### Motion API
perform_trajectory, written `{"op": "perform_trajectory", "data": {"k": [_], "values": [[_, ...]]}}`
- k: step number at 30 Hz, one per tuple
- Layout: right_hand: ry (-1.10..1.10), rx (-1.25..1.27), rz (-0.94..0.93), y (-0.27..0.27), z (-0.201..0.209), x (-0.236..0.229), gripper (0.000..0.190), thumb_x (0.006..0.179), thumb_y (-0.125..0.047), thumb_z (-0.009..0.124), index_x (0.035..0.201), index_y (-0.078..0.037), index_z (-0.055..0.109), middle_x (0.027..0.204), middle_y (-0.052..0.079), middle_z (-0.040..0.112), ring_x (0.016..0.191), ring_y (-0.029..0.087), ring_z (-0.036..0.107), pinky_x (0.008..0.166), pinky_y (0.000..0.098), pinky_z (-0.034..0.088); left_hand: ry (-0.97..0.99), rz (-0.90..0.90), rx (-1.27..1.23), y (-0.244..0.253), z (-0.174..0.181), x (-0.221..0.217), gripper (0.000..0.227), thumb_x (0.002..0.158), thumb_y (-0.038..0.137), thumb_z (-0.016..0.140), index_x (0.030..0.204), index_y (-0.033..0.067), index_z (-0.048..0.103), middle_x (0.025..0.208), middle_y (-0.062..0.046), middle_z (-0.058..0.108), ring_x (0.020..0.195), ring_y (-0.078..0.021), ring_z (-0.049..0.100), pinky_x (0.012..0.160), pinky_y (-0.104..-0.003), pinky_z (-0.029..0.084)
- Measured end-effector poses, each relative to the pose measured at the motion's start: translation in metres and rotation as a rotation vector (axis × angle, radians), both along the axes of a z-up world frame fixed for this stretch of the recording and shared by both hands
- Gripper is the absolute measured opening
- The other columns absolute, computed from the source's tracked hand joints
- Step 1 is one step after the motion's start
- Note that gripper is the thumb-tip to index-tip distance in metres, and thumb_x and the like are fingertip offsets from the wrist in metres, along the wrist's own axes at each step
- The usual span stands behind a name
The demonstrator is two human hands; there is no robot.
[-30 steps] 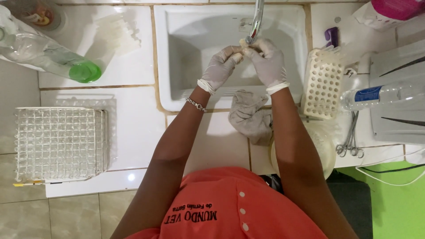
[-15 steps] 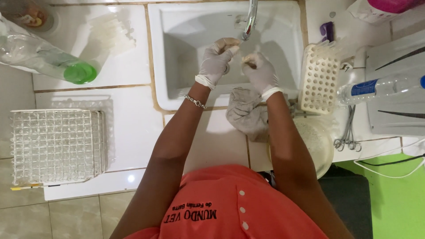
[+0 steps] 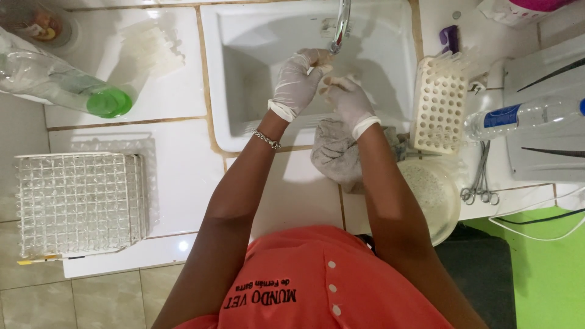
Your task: The person repeatedly rinses small glass test tubes under running tap water in a sink, handling them one at a time and placing them into a test tube rack on the counter. The person wears gloves and uses both hands to manipulate the tubes under the faucet.
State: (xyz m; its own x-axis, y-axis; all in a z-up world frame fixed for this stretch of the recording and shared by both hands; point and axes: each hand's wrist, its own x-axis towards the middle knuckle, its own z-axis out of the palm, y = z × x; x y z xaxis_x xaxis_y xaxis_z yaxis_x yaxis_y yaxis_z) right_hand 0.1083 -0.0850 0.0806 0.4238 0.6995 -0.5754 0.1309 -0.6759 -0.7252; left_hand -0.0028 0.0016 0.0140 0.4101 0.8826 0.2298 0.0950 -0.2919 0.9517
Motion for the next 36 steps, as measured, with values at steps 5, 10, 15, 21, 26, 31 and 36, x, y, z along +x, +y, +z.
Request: {"op": "perform_trajectory", "data": {"k": [5, 10, 15, 21, 26, 31, 36], "values": [[0.350, 0.001, -0.337, 0.015, -0.032, 0.009, 0.071, 0.094, -0.027, 0.064, 0.159, -0.026, 0.035, 0.114, -0.003, 0.072, 0.087, 0.008, 0.070, 0.050, 0.0166, 0.041, 0.005, -0.021, -0.036, -0.002, 0.006, -0.002, 0.018, 0.093, 0.022, 0.072, 0.111, 0.0189, 0.076, 0.092, 0.001, 0.070, 0.085, -0.0136, 0.066, 0.079, -0.028, 0.055], [0.600, 0.179, -0.379, 0.011, -0.020, 0.015, 0.034, 0.088, -0.023, 0.074, 0.120, -0.021, 0.063, 0.101, -0.001, 0.074, 0.082, 0.007, 0.064, 0.062, 0.0204, 0.044, -0.325, -0.064, -0.295, -0.016, 0.029, -0.013, 0.015, 0.095, 0.007, 0.067, 0.109, 0.0106, 0.074, 0.082, -0.002, 0.072, 0.059, -0.0084, 0.052, 0.051, -0.023, 0.045], [0.337, 0.472, -0.342, 0.021, -0.022, 0.020, 0.024, 0.088, -0.010, 0.080, 0.111, -0.013, 0.076, 0.085, 0.002, 0.077, 0.070, 0.003, 0.066, 0.048, 0.0143, 0.045, -0.381, -0.034, -0.269, -0.001, -0.021, -0.022, 0.021, 0.093, 0.001, 0.070, 0.112, 0.0102, 0.073, 0.108, -0.003, 0.077, 0.099, -0.0114, 0.073, 0.088, -0.022, 0.057], [-0.171, 0.714, 0.073, 0.017, -0.001, 0.004, 0.045, 0.090, -0.015, 0.075, 0.132, -0.011, 0.063, 0.107, 0.005, 0.079, 0.101, 0.012, 0.072, 0.093, 0.0264, 0.060, -0.008, 0.024, -0.232, -0.005, -0.042, -0.027, 0.019, 0.092, 0.017, 0.073, 0.110, 0.0153, 0.072, 0.101, 0.000, 0.080, 0.093, -0.0116, 0.074, 0.086, -0.027, 0.061], [-0.294, 0.757, 0.115, 0.019, -0.002, 0.005, 0.036, 0.092, -0.016, 0.076, 0.126, -0.011, 0.064, 0.096, 0.000, 0.079, 0.091, 0.010, 0.074, 0.085, 0.0248, 0.061, -0.059, 0.033, -0.423, -0.006, -0.042, -0.016, 0.025, 0.090, 0.017, 0.074, 0.113, 0.0095, 0.073, 0.088, -0.001, 0.073, 0.064, -0.0084, 0.059, 0.057, -0.024, 0.053], [-0.287, 0.746, 0.104, 0.018, 0.005, 0.006, 0.045, 0.091, -0.016, 0.075, 0.134, -0.013, 0.061, 0.096, -0.002, 0.079, 0.090, 0.010, 0.073, 0.087, 0.0232, 0.059, -0.119, -0.006, -0.421, -0.006, -0.045, -0.011, 0.022, 0.092, 0.016, 0.074, 0.112, 0.0078, 0.071, 0.085, -0.002, 0.068, 0.059, -0.0093, 0.054, 0.052, -0.024, 0.050], [-0.351, 0.762, 0.116, 0.016, 0.010, 0.004, 0.038, 0.090, -0.019, 0.077, 0.126, -0.012, 0.065, 0.098, 0.000, 0.079, 0.092, 0.010, 0.074, 0.084, 0.0233, 0.061, -0.190, -0.034, -0.460, -0.011, -0.039, -0.008, 0.021, 0.092, 0.021, 0.074, 0.109, 0.0081, 0.073, 0.088, 0.000, 0.072, 0.065, -0.0076, 0.052, 0.056, -0.023, 0.049]]}}
